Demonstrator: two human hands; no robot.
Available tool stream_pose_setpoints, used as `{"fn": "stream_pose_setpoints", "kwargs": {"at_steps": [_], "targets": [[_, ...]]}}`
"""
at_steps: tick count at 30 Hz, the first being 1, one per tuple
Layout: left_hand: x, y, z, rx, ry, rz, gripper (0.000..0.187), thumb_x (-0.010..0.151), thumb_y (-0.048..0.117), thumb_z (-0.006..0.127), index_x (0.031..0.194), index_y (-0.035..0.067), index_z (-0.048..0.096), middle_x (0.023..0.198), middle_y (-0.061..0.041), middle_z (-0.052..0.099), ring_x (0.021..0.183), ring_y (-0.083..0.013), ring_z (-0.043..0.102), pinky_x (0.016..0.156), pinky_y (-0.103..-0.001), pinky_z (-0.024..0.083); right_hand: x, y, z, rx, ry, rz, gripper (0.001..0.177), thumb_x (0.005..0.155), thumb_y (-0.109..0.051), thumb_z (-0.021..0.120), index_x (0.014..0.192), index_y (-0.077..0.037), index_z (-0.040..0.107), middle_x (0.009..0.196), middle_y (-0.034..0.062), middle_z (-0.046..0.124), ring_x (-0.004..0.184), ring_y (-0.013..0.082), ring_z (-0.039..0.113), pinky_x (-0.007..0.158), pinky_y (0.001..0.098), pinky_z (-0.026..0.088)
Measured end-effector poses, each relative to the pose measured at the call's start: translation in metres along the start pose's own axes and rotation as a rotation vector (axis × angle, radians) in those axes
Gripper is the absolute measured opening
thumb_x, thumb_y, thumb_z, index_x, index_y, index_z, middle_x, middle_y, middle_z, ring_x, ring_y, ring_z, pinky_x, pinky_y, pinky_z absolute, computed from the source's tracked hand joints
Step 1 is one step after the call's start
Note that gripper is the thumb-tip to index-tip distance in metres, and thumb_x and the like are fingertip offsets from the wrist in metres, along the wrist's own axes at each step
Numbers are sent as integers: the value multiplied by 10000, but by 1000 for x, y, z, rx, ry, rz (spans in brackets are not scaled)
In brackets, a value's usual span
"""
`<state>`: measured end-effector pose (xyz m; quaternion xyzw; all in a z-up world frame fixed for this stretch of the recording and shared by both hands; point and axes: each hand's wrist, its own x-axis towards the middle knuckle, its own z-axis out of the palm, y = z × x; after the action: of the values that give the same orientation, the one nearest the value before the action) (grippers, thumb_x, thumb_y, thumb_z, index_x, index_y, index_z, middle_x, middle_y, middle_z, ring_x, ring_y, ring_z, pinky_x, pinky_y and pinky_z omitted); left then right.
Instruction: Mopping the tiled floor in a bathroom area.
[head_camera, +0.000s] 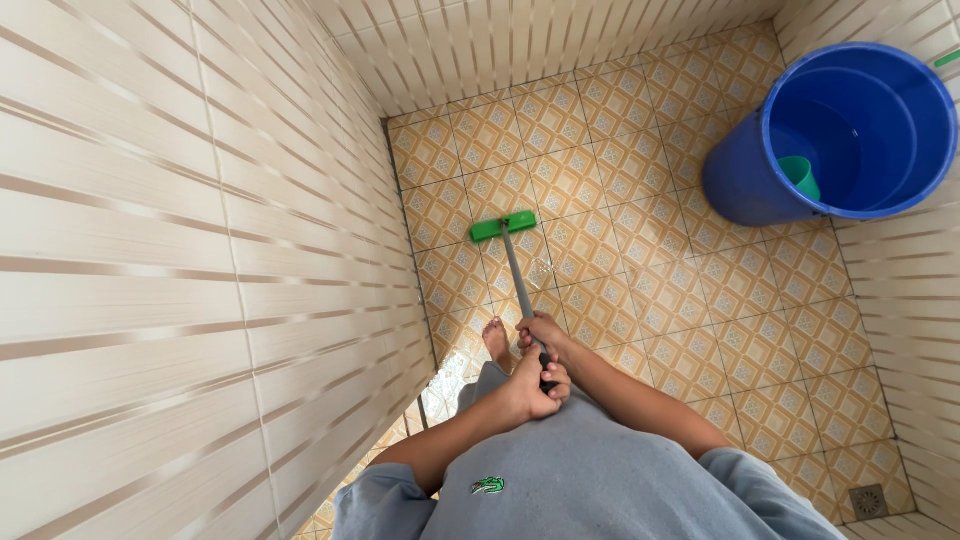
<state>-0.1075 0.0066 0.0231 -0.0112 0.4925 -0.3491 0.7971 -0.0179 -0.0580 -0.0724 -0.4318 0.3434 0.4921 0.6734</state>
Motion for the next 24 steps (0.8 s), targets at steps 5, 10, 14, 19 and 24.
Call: {"fn": "stream_pose_setpoints", "kwargs": {"at_steps": [5, 10, 14, 19, 24], "targets": [[-9, -4, -4, -15, 0, -35, 508, 1047, 643, 415, 807, 201, 485, 602, 76, 407, 428, -51, 371, 434, -267, 238, -3, 12, 0, 51, -37, 37, 230, 904, 25, 586, 945, -89, 390, 633, 47, 449, 445, 109, 414, 376, 294, 327], [-7, -1, -7, 9, 51, -31, 530, 1014, 677, 394, 778, 206, 455, 568, 73, 383, 415, -63, 347, 418, -269, 207, 5, 16, 2, 108, -27, 54, 253, 900, 20, 594, 919, -109, 378, 619, 37, 443, 433, 98, 392, 369, 284, 295], [-7, 3, -9, -8, 74, -44, 552, 1013, 711, 406, 799, 204, 457, 569, 84, 398, 412, -51, 358, 409, -261, 191, 1, 13, 8, 90, -29, 41, 250, 887, 34, 587, 901, -110, 383, 608, 36, 441, 432, 102, 396, 375, 293, 309], [-1, 12, -16, 6, 54, -55, 557, 1001, 722, 408, 804, 202, 452, 561, 88, 388, 407, -52, 346, 406, -262, 177, 10, 13, 11, 98, -64, 44, 246, 874, 37, 587, 880, -102, 385, 600, 36, 439, 429, 106, 409, 374, 300, 326], [4, 18, -21, 26, 56, -52, 547, 1000, 717, 422, 781, 216, 441, 552, 95, 386, 392, -41, 346, 394, -258, 170, 36, 21, 1, 61, -72, 1, 215, 870, 39, 593, 885, -58, 402, 600, 54, 452, 422, 119, 416, 359, 318, 338]]}}
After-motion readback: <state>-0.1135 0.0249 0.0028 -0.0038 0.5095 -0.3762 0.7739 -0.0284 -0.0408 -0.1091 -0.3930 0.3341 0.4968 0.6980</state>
